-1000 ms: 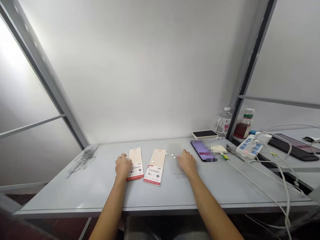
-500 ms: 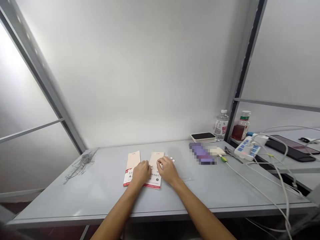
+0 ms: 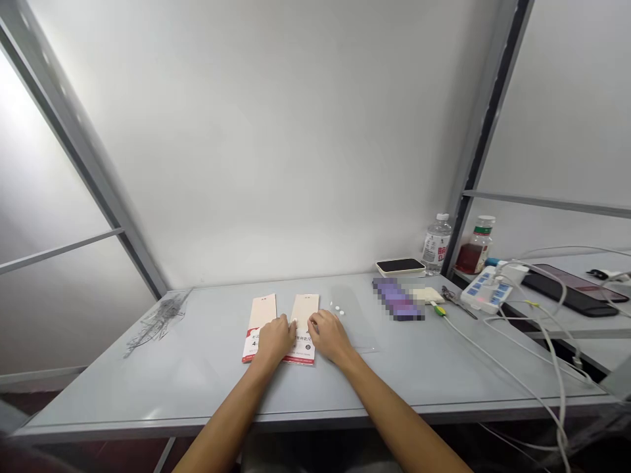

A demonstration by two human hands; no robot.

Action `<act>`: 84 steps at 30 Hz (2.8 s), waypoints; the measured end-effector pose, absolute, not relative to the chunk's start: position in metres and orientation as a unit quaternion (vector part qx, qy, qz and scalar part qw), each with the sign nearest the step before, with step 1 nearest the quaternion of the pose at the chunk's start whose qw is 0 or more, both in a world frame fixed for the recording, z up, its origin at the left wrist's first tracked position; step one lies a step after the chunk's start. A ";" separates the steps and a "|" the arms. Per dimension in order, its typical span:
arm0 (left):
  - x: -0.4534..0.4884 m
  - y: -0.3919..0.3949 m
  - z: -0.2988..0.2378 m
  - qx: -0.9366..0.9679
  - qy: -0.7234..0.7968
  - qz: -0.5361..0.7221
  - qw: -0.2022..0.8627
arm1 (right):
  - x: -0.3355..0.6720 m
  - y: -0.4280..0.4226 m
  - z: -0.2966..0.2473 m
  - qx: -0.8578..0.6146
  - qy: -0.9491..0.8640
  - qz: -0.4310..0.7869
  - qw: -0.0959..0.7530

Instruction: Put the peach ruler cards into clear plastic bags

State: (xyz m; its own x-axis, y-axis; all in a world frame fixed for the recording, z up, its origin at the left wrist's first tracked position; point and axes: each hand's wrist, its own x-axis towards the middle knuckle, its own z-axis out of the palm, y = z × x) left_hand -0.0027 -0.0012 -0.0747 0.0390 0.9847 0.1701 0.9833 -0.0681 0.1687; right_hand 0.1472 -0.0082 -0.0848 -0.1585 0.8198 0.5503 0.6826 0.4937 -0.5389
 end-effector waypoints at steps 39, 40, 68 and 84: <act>-0.005 -0.005 -0.068 0.824 0.509 0.235 0.085 | 0.143 -0.007 -0.084 -0.477 -0.664 0.394 0.420; -0.006 -0.005 -0.068 0.824 0.506 0.238 0.093 | 0.143 -0.008 -0.084 -0.475 -0.667 0.394 0.418; 0.000 -0.004 -0.068 0.704 0.544 0.420 0.179 | 0.139 -0.012 -0.074 -0.412 -0.605 0.492 0.470; -0.013 0.000 -0.054 0.606 0.444 0.486 0.447 | 0.154 -0.001 -0.070 -0.423 -0.579 0.470 0.516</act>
